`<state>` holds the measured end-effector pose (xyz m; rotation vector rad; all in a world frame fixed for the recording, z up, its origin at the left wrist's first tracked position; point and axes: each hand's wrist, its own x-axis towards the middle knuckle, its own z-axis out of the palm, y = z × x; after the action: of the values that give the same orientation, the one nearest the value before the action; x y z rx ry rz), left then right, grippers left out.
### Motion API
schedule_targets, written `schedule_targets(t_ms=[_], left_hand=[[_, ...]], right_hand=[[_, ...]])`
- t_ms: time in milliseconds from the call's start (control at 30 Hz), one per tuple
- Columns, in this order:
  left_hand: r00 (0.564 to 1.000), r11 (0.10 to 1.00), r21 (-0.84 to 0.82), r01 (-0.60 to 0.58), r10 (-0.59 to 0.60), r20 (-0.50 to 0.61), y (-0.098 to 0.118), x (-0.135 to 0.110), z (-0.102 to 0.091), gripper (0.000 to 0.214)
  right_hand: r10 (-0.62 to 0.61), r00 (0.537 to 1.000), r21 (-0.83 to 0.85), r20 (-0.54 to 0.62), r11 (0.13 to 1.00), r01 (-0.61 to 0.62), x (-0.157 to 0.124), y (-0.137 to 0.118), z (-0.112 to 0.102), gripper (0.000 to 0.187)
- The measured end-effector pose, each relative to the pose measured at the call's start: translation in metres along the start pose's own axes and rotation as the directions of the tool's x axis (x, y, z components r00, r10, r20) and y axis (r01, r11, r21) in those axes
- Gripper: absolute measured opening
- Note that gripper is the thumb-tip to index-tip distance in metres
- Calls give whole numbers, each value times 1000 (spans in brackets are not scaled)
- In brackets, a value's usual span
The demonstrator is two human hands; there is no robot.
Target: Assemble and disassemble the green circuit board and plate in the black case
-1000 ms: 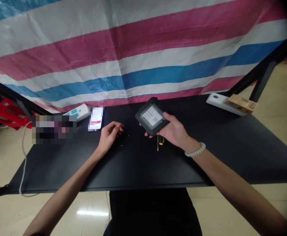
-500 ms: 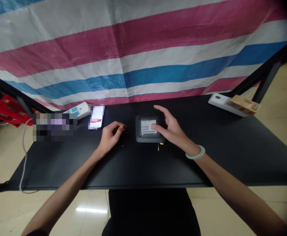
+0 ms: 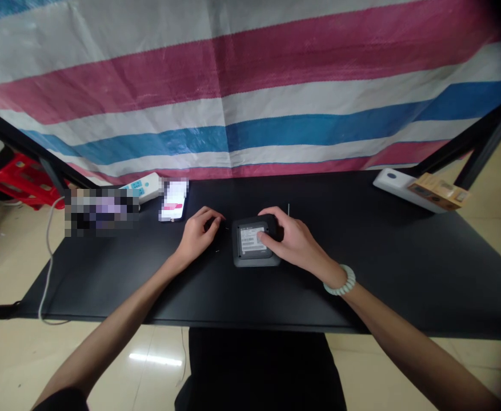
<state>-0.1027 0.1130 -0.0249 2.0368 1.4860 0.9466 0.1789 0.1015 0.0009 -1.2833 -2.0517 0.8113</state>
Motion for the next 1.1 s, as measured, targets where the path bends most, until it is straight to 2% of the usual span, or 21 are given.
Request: schedule_targets(t_ms=[233,500,800,867,967,1100], left_hand=[[1000,1000,-11,7,-7,10,-1,0,1,28],[1000,999,-46,23,-23,9,-4,3,0,29],[1000,995,-101,15,-15,3,-9,4,2,26],[1000,995,-101,7,-7,1,-10,3,3,27],[1000,995,-98,-3,2,-7,-12,4,3,27],[1000,995,-99,-5,3,-20,-16,5,3,30]], right_hand=[[-93,994,-177,-60,981,81,0,2,3,30],[-108,994,-282,-23,955,97,1,13,9,33],[-224,974,-457,22,865,209,1,20,8,36],[-226,974,-453,32,865,216,3,21,5,35],[-184,983,-368,21,913,179,9,23,-3,30],[-158,980,-252,-123,960,123,18,33,-16,29]])
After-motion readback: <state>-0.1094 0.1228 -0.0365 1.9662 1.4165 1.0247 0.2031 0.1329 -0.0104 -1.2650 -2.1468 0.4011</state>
